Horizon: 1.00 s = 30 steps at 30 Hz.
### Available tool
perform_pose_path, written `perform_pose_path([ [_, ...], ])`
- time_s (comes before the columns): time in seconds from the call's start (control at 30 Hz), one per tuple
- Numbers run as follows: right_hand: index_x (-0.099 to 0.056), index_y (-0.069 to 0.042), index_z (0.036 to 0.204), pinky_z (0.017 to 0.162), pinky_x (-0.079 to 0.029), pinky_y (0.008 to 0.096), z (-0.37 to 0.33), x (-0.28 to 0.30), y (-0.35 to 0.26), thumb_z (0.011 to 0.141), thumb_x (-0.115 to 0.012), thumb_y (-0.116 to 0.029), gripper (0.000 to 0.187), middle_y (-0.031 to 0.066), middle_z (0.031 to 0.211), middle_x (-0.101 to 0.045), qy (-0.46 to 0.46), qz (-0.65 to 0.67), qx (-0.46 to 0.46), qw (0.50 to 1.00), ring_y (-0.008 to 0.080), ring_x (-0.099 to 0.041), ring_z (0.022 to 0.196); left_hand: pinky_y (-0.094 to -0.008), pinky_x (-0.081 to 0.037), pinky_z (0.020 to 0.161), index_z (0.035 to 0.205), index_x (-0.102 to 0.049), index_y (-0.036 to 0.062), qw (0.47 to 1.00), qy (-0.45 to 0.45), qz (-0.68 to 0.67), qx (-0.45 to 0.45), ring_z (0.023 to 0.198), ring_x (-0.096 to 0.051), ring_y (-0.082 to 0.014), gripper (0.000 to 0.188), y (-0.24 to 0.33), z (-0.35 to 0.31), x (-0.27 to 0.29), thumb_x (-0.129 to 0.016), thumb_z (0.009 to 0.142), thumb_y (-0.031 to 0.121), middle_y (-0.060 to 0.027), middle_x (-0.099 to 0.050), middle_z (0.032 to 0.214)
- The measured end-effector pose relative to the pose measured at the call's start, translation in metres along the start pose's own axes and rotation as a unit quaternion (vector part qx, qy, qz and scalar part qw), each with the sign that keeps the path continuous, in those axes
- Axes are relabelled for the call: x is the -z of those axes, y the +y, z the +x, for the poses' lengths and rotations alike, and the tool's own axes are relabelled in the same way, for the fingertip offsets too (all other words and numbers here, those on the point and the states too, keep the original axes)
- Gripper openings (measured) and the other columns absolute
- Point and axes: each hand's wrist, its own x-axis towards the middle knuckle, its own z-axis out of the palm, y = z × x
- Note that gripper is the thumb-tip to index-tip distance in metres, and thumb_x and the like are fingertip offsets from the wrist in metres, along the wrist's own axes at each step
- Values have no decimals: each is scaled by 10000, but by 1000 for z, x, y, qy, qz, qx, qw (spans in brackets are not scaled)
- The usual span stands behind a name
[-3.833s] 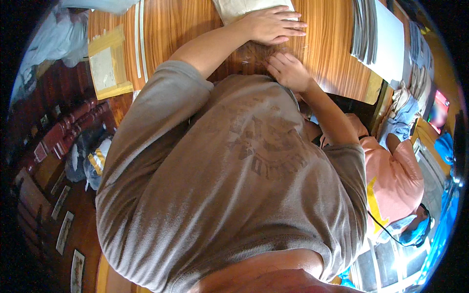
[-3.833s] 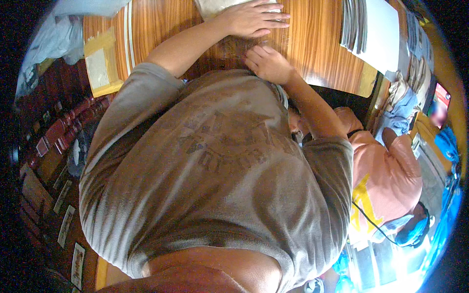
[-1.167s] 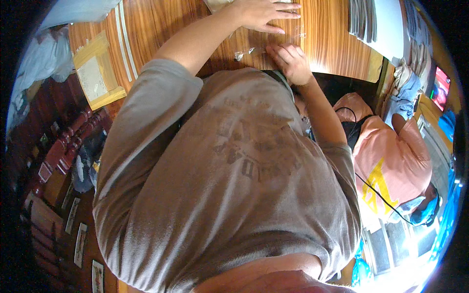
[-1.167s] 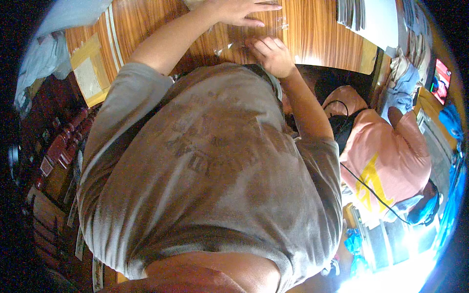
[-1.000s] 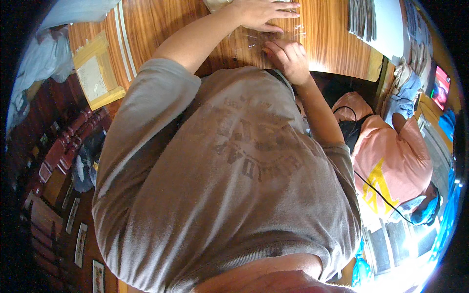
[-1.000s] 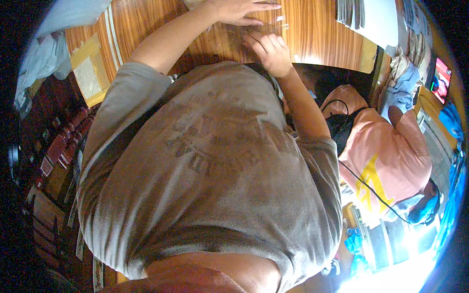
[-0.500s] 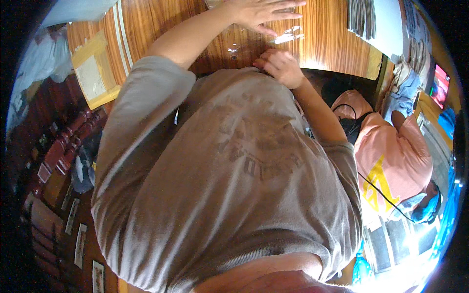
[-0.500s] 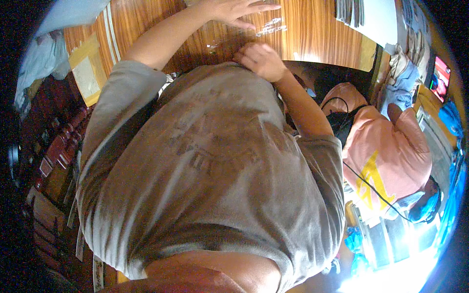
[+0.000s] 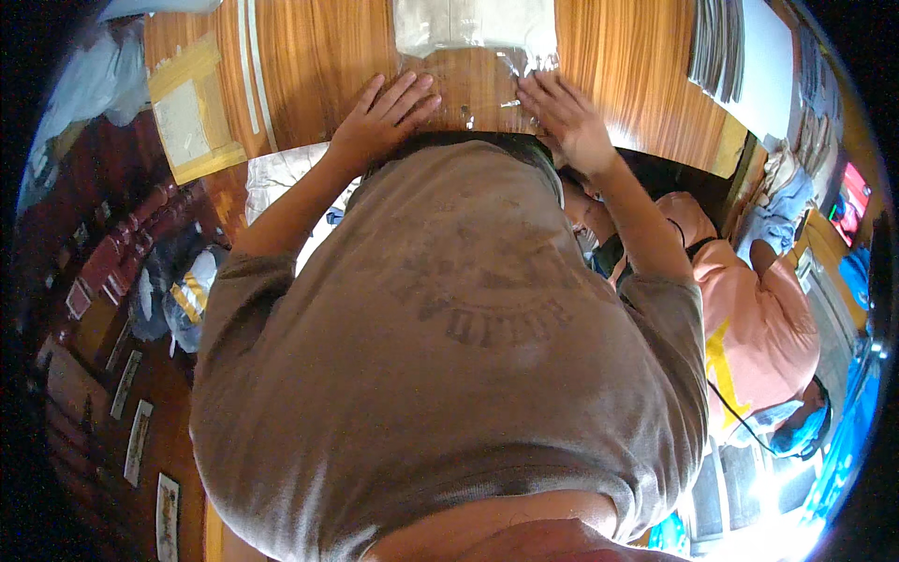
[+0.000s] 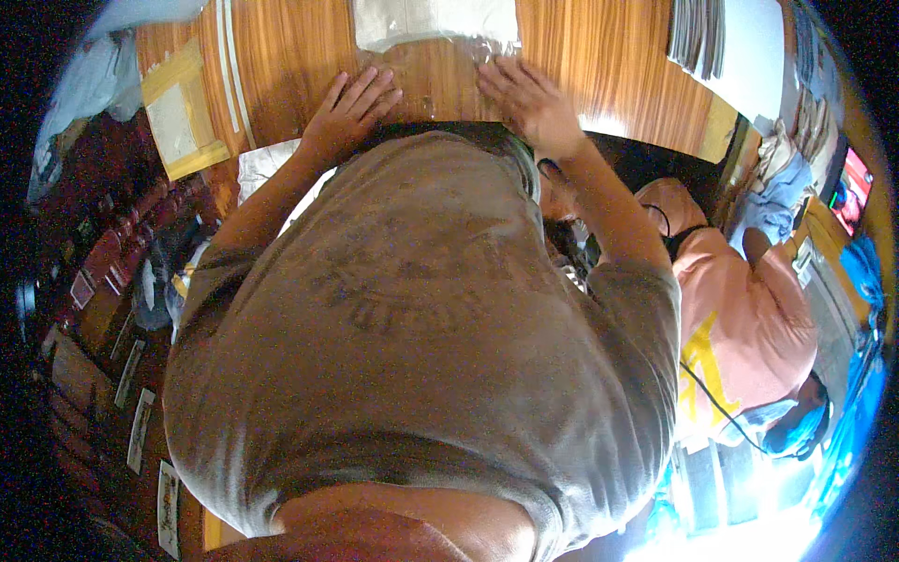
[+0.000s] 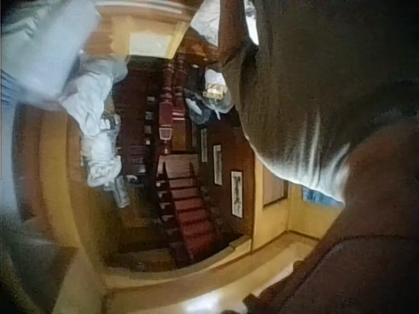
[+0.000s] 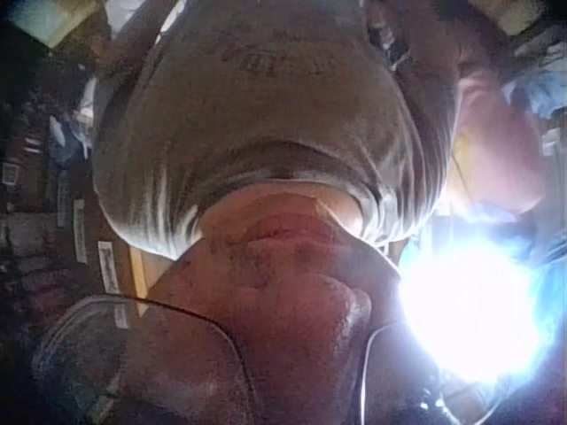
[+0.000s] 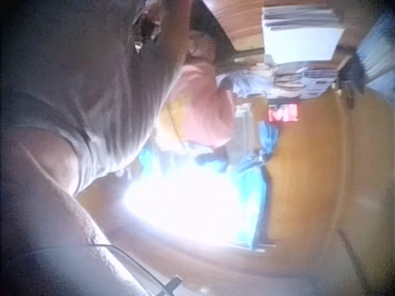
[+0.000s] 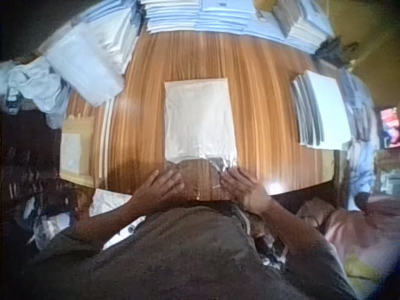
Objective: The person packages textile products by placing folded shirts into individual plastic bags, sealing the bags, and stacking the packaged items.
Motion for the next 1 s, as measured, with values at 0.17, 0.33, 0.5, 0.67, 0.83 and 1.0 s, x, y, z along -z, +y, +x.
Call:
perform_pose_path([
  [0.17, -725, -147, 1263, 1008, -481, 412, -20, -9, -22, 896, -681, -158, 369, -35, 1453, -639, 104, 26, -2, 994, 213, -580, 1347, -479, -390, 1190, 1458, -580, 205, 993, 76, -86, -23, 1431, -512, -242, 488, -4, -14, 2, -577, 974, 259, -68, -543, 1541],
  [0.33, -732, -129, 1128, 938, -492, 383, -5, 4, -26, 855, -768, -78, 280, 24, 1139, -747, 233, 171, -119, 950, 273, -671, 1099, -389, -538, 1051, 1263, -729, 111, 936, 161, -312, 38, 1216, -694, -255, 297, -27, 2, 24, -668, 974, 145, -96, -752, 1237],
  [0.5, -681, -29, 992, 711, -544, 305, 68, 17, -10, 1003, -690, -127, 99, 96, 875, -724, 398, 404, -328, 755, 183, -688, 793, -339, -607, 859, 1158, -732, 9, 784, 230, -518, 254, 986, -767, -223, 206, -48, 65, 48, -677, 1020, 151, -126, -788, 1073],
  [0.67, -641, 17, 997, 587, -524, 261, 112, 3, 23, 1074, -617, -238, 268, 63, 794, -712, 388, 445, -408, 696, 92, -652, 678, -288, -612, 740, 1136, -687, -75, 529, 273, -701, 392, 859, -765, -204, 252, -55, 127, 19, -627, 1058, 157, -164, -777, 1026],
  [0.83, -626, 11, 931, 535, -508, 297, 128, 6, 29, 1092, -576, -285, 341, 77, 670, -666, 394, 229, -425, 782, 126, -634, 570, -253, -503, 508, 1063, -687, -22, 560, 370, -585, 455, 624, -676, -131, 272, -46, 146, 1, -595, 1082, 234, -94, -739, 885],
  [1.0, -664, -25, 949, 602, -550, 451, 127, -20, 44, 1051, -621, -276, 274, 190, 708, -684, 424, 280, -437, 742, 361, -706, 655, -440, -518, 676, 1031, -659, -18, 775, 469, -221, 360, 746, -651, -308, 205, -54, 148, -8, -611, 1040, 181, -162, -678, 868],
])
